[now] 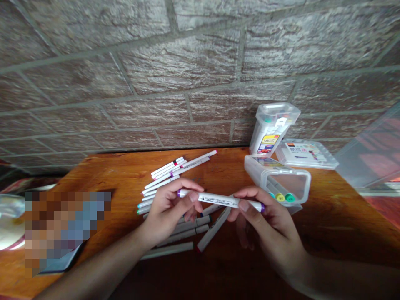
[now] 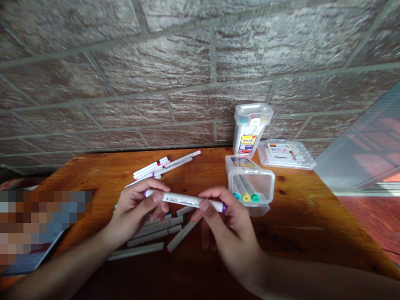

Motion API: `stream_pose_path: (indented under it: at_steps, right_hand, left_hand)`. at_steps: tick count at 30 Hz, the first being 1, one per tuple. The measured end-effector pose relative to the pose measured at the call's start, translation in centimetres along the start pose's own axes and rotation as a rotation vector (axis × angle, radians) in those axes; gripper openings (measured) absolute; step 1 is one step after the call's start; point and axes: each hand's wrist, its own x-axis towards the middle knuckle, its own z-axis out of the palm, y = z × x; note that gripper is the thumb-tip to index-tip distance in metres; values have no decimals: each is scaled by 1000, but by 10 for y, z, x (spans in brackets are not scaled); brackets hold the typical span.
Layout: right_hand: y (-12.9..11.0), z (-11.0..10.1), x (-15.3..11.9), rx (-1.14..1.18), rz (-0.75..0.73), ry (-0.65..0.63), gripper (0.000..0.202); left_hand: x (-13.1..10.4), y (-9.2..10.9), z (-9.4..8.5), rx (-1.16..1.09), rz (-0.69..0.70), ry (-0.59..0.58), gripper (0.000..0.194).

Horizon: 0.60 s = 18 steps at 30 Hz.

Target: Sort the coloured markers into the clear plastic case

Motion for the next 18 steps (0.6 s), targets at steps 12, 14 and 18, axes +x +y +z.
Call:
stream_pose_path:
  at_steps: [12,14,18]
  right_hand:
    - [-1,-1,-4,-12,-19,-22,34]
    - [-1,-1,-3,-17,-18,-23,34]
    - [-2,-1,-3,-25,-12,-17,35]
  left_hand:
    - [0,-7,-4,-113,21,-41,13]
    - [0,-8,-4,-137,25,-56,14]
    - [0,-5,-3,-139,6,-41,17]
